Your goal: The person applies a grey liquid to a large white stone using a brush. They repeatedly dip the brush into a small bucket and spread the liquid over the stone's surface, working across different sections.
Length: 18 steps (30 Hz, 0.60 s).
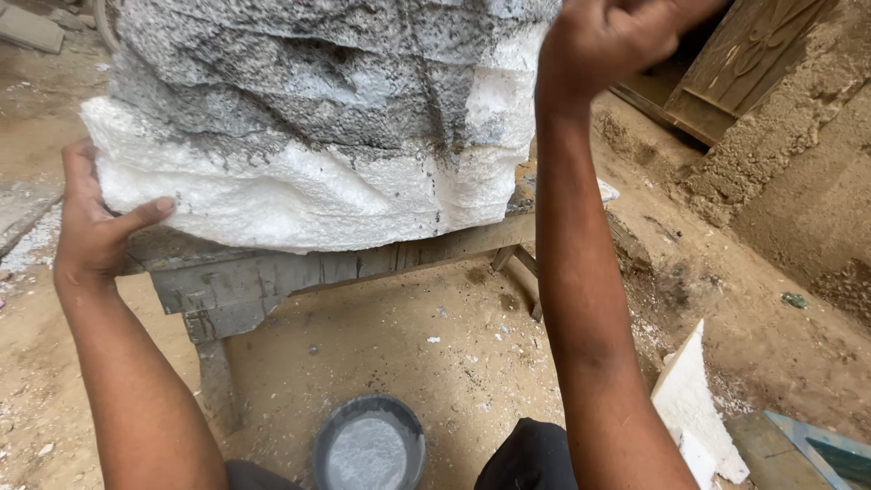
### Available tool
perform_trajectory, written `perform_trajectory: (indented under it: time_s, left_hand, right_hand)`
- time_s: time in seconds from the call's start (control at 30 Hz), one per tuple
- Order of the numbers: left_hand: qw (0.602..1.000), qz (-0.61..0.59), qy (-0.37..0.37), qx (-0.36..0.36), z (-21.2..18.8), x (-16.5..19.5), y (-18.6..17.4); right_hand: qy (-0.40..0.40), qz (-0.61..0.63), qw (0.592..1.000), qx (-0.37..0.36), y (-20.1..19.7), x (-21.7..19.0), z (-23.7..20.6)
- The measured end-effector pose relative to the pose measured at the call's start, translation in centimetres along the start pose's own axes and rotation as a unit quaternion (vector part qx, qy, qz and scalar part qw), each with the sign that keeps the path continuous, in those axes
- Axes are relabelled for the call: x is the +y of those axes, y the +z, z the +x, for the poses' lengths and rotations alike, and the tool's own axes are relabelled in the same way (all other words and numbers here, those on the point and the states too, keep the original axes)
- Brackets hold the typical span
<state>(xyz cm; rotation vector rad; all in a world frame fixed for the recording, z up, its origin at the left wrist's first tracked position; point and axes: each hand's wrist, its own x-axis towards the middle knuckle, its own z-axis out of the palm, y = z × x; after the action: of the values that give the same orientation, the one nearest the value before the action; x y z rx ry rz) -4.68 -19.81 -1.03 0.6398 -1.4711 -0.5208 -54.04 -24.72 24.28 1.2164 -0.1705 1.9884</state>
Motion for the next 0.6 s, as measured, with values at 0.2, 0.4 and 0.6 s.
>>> perform_trajectory:
  time_s: [0.2, 0.4, 0.6]
  left_hand:
    - [0.999, -0.041, -0.023, 0.003, -0.3, -0.5, 0.0]
    - [0.999, -0.034, -0.017, -0.008, -0.4, -1.2, -0.5]
    - [0.999, -0.035, 0.004, -0.011, -0.8, -1.0, -0.2]
  right_hand:
    - [0.015, -0.002, 0.996, -0.083, 0.3, -1.5, -1.9]
    - [-0.013, 0.000, 0.996, -0.084, 0.6, 0.3, -2.8]
    - [0.016, 0.014, 0.991, -0.134, -1.4, -1.5, -2.3]
